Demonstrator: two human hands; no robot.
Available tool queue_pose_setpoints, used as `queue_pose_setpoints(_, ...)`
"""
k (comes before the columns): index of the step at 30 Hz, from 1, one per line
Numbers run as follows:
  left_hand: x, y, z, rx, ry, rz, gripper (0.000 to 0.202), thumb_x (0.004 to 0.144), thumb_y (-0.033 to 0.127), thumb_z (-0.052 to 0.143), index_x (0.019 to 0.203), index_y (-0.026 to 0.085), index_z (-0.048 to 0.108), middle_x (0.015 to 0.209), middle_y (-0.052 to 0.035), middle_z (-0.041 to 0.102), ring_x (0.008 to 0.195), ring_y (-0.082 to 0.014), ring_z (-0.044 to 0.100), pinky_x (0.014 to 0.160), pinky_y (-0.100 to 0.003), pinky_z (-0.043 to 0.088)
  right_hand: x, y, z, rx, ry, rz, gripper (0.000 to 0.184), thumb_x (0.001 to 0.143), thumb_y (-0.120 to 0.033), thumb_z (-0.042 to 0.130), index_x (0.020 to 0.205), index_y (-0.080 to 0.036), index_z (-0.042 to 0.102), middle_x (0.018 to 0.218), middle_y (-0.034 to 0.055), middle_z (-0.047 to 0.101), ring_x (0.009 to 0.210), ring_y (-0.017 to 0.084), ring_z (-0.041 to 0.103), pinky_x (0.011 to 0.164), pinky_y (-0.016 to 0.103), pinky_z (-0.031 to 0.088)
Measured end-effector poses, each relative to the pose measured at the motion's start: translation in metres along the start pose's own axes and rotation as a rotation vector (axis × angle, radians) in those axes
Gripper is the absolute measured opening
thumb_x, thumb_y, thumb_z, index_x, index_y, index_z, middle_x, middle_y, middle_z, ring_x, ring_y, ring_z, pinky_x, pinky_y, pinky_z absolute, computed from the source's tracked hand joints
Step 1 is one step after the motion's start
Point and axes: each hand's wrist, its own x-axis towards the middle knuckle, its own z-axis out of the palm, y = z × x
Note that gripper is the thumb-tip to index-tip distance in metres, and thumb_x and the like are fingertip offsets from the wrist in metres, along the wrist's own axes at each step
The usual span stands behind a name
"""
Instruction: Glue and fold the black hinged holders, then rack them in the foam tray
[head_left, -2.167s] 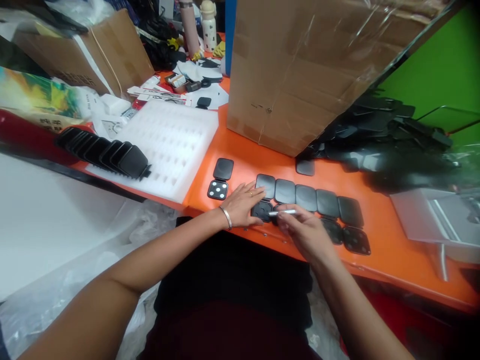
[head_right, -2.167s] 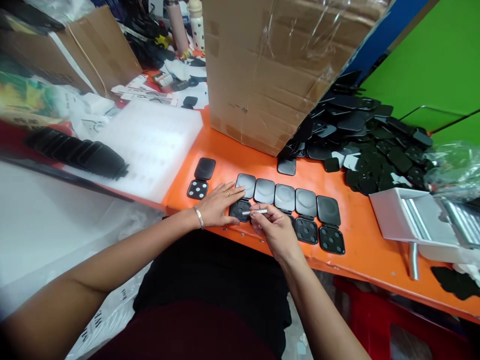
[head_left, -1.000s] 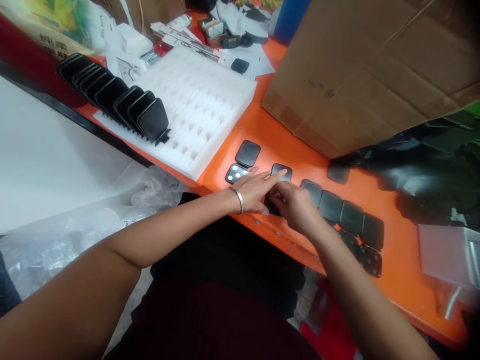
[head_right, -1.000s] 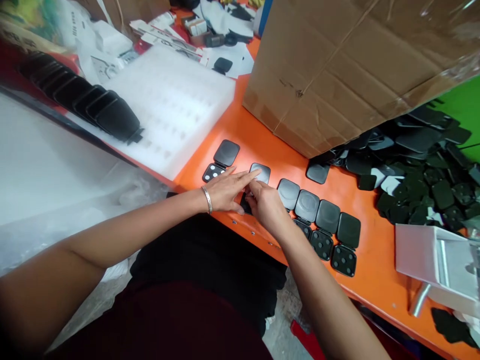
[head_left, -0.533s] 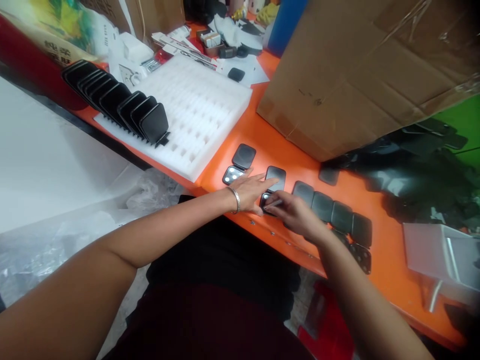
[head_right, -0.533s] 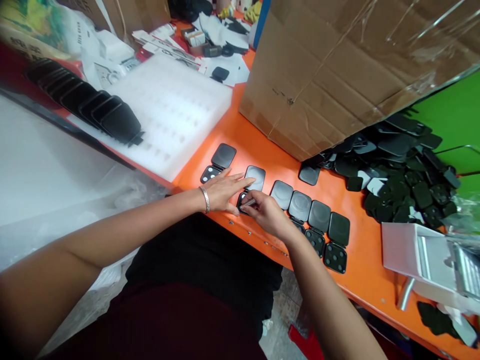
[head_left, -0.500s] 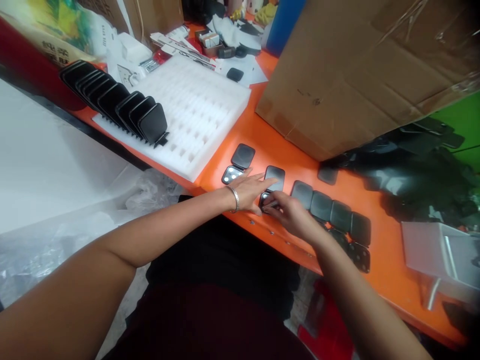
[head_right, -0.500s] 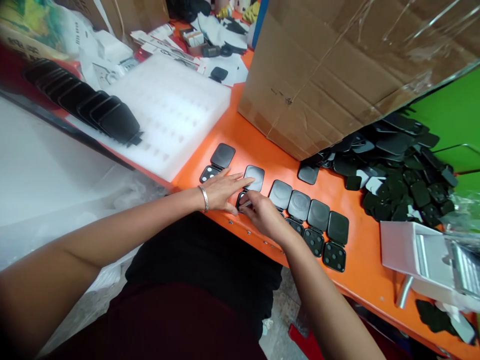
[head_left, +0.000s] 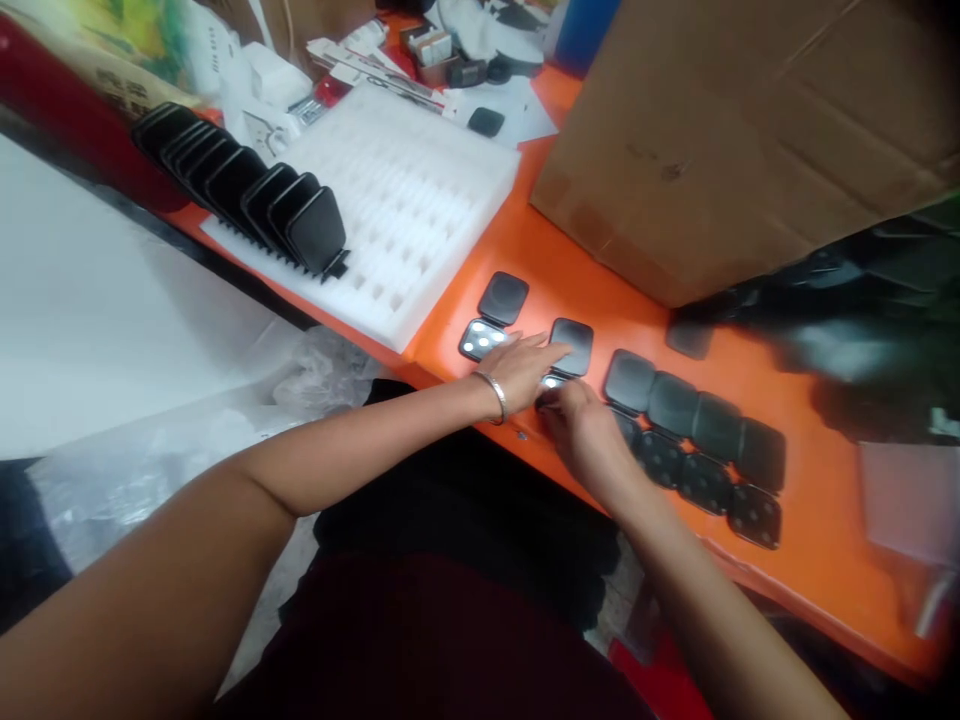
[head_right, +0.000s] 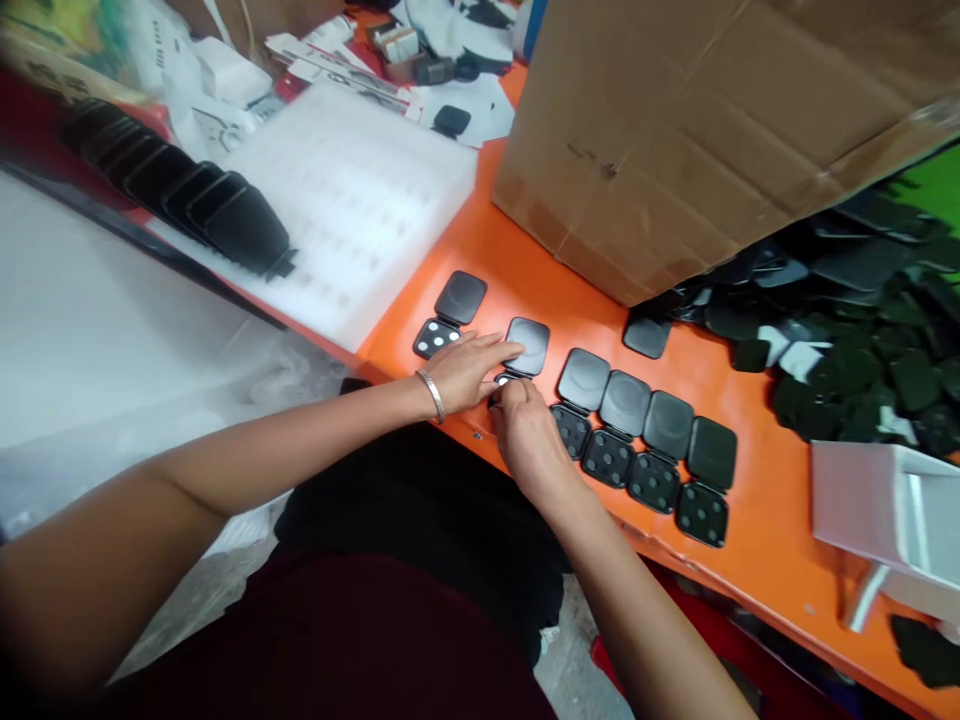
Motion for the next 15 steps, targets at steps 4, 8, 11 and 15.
queue_pose_setpoints(4, -0.002, 0.001, 0.0, -0.042, -0.001, -0.026, 0.046, 0.086, 0.017, 0.051, 0.131, 0.024, 0.044, 0.137, -0.0055, 0.052, 0.136, -0.0162, 0.036, 0.114, -0.037, 0.023, 0.009, 0.003, -0.009, 0.047, -0.049, -0.042, 0.008, 0.077, -0.011, 0.051, 0.077, -0.018, 0.054, 0.081, 0.0069, 0.061, 0.072, 0.019, 0.059, 0.065, 0.029, 0.045)
queue_pose_setpoints(8, -0.002, -0.001, 0.001, -0.065, 0.038, -0.036, 0.046, 0.085, 0.012, 0.05, 0.129, 0.025, 0.045, 0.135, -0.0043, 0.054, 0.135, -0.0177, 0.038, 0.115, -0.041, 0.023, 0.021, 0.005, -0.029, 0.202, -0.269, -0.094, 0.009, 0.077, -0.011, 0.055, 0.078, -0.018, 0.061, 0.077, 0.0028, 0.064, 0.07, 0.016, 0.059, 0.065, 0.026, 0.044)
queue_pose_setpoints(11, -0.001, 0.0, 0.002, -0.062, 0.044, -0.024, 0.044, 0.086, 0.015, 0.053, 0.128, 0.024, 0.045, 0.133, -0.0044, 0.056, 0.135, -0.0181, 0.038, 0.114, -0.042, 0.024, 0.021, 0.006, -0.043, 0.37, -0.444, -0.023, 0.004, 0.079, -0.019, 0.059, 0.079, -0.018, 0.063, 0.075, 0.0022, 0.065, 0.068, 0.015, 0.059, 0.063, 0.027, 0.045)
queue_pose_setpoints(15, -0.003, 0.003, 0.0, -0.038, 0.0, -0.034, 0.049, 0.086, 0.018, 0.058, 0.132, 0.022, 0.042, 0.137, -0.0071, 0.052, 0.138, -0.0185, 0.032, 0.115, -0.041, 0.022, 0.006, 0.012, -0.058, 0.605, -0.416, 0.098, 0.015, 0.08, -0.032, 0.063, 0.083, -0.018, 0.063, 0.079, 0.0043, 0.065, 0.069, 0.015, 0.059, 0.061, 0.027, 0.046)
